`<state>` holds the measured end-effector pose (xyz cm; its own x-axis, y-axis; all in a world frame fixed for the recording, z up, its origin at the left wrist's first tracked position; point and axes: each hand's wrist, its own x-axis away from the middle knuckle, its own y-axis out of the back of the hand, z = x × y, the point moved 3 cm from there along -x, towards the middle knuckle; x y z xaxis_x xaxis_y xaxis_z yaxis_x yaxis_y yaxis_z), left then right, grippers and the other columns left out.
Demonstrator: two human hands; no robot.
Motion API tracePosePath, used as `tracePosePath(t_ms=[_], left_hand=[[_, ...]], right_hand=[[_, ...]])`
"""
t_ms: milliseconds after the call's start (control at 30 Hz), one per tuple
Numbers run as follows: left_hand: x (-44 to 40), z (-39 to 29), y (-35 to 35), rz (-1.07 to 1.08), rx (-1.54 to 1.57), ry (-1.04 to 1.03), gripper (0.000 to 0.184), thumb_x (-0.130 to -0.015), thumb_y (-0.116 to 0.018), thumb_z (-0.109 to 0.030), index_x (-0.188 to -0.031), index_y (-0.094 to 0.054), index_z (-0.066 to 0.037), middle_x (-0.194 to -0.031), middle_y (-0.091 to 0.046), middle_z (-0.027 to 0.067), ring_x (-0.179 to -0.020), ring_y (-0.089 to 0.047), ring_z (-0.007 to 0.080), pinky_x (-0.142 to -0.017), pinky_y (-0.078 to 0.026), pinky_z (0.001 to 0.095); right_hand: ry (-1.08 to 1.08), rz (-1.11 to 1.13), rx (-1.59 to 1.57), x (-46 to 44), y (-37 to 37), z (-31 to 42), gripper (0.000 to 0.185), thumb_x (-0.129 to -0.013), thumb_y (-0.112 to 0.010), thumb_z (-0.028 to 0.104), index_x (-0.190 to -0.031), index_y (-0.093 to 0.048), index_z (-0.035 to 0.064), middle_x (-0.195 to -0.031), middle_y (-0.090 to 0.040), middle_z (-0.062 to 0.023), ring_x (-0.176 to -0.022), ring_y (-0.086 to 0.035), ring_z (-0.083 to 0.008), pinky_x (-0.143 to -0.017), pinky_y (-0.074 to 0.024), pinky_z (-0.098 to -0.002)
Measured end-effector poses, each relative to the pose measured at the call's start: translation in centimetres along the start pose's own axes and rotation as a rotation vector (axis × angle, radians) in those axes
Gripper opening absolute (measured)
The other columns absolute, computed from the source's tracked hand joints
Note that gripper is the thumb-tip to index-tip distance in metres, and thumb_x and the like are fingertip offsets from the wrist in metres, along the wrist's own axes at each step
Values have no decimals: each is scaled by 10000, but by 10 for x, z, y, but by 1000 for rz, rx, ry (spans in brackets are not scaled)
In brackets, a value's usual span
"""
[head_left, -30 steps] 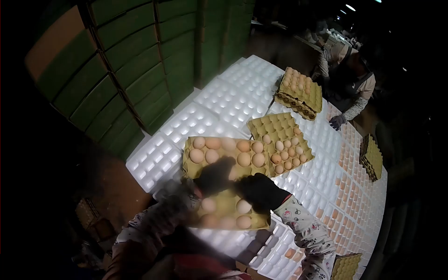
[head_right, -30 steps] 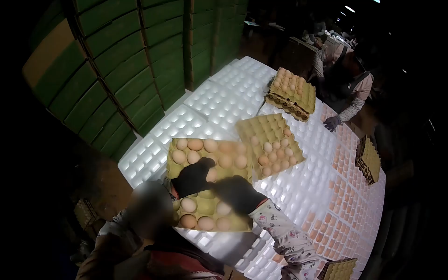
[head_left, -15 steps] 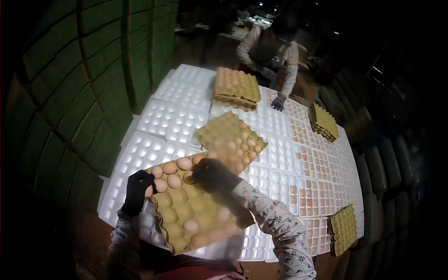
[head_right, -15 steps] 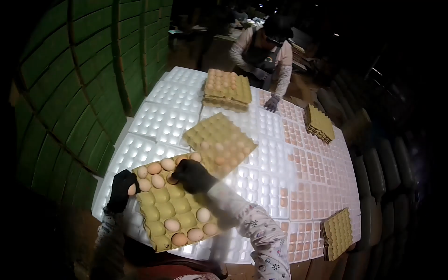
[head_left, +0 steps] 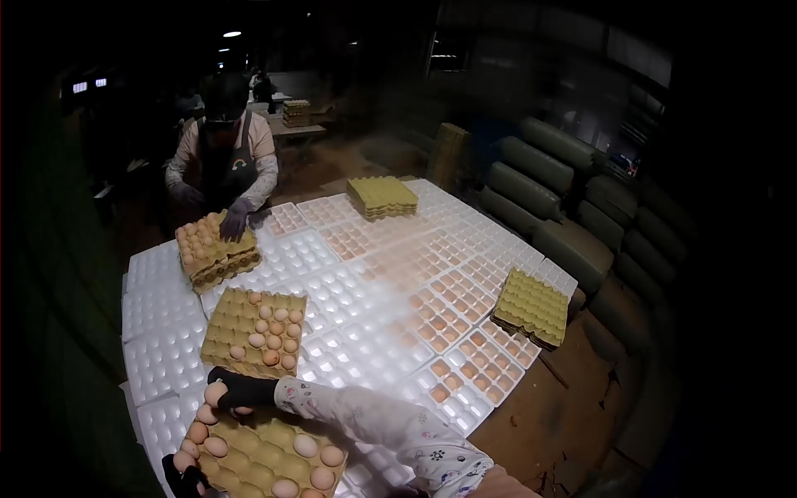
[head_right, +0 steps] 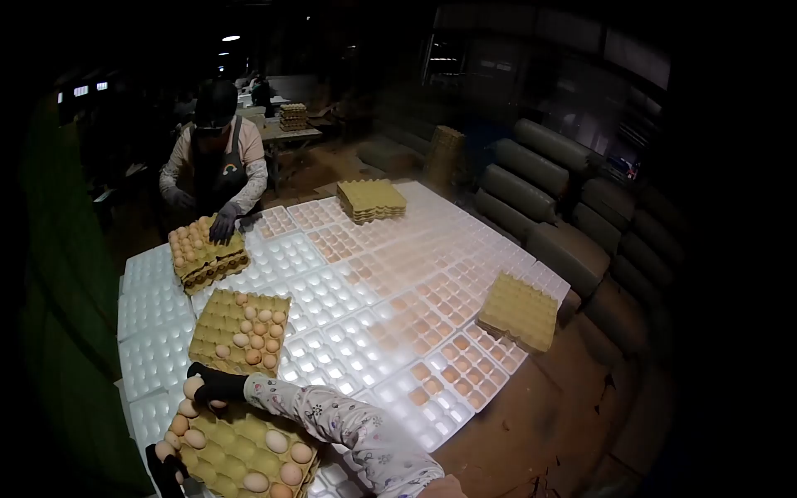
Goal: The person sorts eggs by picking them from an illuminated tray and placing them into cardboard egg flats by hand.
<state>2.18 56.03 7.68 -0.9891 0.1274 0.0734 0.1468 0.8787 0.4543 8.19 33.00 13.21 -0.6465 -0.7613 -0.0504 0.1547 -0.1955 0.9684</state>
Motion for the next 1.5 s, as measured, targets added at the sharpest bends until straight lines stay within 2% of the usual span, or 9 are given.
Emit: tracePosePath(t_ms=[300, 500, 933, 1100, 1133, 1200, 1333, 1367, 1500], left_hand=[[-10, -87, 26, -71, -800, -942, 215, -736, -624, -116, -911, -581, 1, -861, -567, 115, -772, -527, 242, -683, -433, 337], [-34, -9, 13, -154, -1024, -572, 372, -765, -668, -327, -991, -592, -40, -976, -596, 157, -945, -541, 305, -723, -486, 374], [-65, 43, 3, -14, -1184, -756, 347, -717, -660, -325, -982, -581, -114, -1079, -542, 172, -918, -543, 342, -718, -488, 442], [-25, -37, 5, -343, -437, -429, 378, -721, -694, -213, -1041, -551, -72, -1040, -561, 138, -954, -538, 289, -753, -483, 403], [-21, -78, -6, -119, 116, -213, 334, -725, -682, -170, -1015, -544, -77, -1022, -571, 116, -919, -560, 272, -713, -494, 390], [8, -153, -45, 138, 1006, 41, 262, -735, -658, -84, -963, -529, -85, -987, -591, 72, -849, -605, 238, -633, -516, 364], [-31, -147, -119, 443, 1218, -262, 301, -875, -558, -225, -1146, -478, -120, -1148, -544, 91, -1005, -539, 223, -869, -445, 368], [-33, -165, -140, 373, 1073, -199, 312, -891, -524, -242, -1170, -463, -119, -1179, -527, 103, -992, -538, 218, -867, -439, 354], [-69, -201, -221, 283, 629, -184, 330, -768, -613, -114, -1052, -472, -21, -979, -509, 64, -754, -570, 151, -631, -483, 268]], right_hand=[[49, 45, -42, -6, 8, 0, 206, -750, -584, 186, -924, -580, 76, -788, -588, -104, -695, -580, -279, -591, -463, -356], [96, 94, -30, -16, 8, 10, 213, -752, -593, 193, -925, -575, 69, -805, -584, -105, -707, -577, -271, -599, -463, -350], [0, -42, -21, 16, 39, -21, 234, -758, -612, 209, -927, -564, 55, -840, -575, -107, -733, -572, -253, -617, -463, -335], [-49, -430, -139, 99, 74, -37, 243, -760, -619, 215, -928, -560, 49, -854, -572, -107, -743, -570, -246, -624, -464, -329], [-39, -796, -483, 114, 62, -45, 341, -777, -640, 280, -989, -544, 32, -938, -577, -87, -779, -568, -200, -612, -455, -312], [-517, -448, -1885, 148, 43, -61, 396, -822, -600, 254, -1124, -501, 18, -969, -578, -62, -798, -560, -140, -662, -471, -280], [-367, -473, -2423, 213, 10, -84, 344, -894, -409, 427, -939, -477, 94, -827, -547, -67, -580, -530, -153, -453, -425, -266], [-150, -475, -2507, 231, 8, -88, 178, -869, -504, 114, -1037, -461, 72, -922, -540, -24, -815, -553, -108, -620, -483, -250], [-564, -728, -2220, 299, -8, -111, 219, -881, -460, 220, -1043, -469, 73, -935, -557, -69, -755, -545, -143, -608, -465, -269]])
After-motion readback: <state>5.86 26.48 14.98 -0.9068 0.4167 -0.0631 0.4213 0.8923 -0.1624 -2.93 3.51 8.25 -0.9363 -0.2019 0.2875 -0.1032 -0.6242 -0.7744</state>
